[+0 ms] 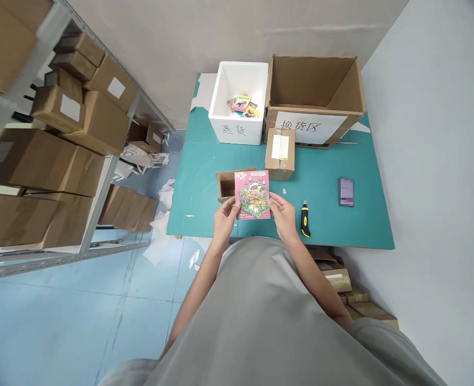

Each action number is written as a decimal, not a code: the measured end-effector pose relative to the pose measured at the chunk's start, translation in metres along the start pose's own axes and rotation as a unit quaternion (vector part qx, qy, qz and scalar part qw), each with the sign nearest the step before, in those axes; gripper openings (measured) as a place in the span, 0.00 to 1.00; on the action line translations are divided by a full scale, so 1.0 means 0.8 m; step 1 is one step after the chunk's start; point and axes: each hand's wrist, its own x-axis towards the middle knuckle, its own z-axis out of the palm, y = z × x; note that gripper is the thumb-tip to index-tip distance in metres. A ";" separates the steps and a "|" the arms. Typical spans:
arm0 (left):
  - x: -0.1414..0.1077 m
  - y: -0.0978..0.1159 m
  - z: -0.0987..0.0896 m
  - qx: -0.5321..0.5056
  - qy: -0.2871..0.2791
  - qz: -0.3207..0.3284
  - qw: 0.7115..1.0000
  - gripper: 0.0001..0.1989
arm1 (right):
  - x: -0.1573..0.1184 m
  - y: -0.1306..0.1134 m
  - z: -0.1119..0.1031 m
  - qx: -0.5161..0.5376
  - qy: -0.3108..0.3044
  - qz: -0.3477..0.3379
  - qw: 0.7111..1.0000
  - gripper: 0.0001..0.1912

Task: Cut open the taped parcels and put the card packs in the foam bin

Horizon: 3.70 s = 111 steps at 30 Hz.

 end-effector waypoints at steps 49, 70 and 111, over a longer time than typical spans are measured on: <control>-0.026 0.007 0.020 0.071 -0.003 0.148 0.987 0.22 | -0.012 0.004 0.016 -0.041 -0.050 -0.024 0.998 0.28; -0.057 0.030 0.043 0.257 -0.155 0.312 0.901 0.10 | 0.008 0.015 0.015 0.098 -0.114 0.050 0.987 0.20; 0.196 0.186 0.000 -0.022 -0.028 0.256 0.966 0.39 | 0.182 -0.132 0.086 0.044 -0.169 -0.090 0.980 0.40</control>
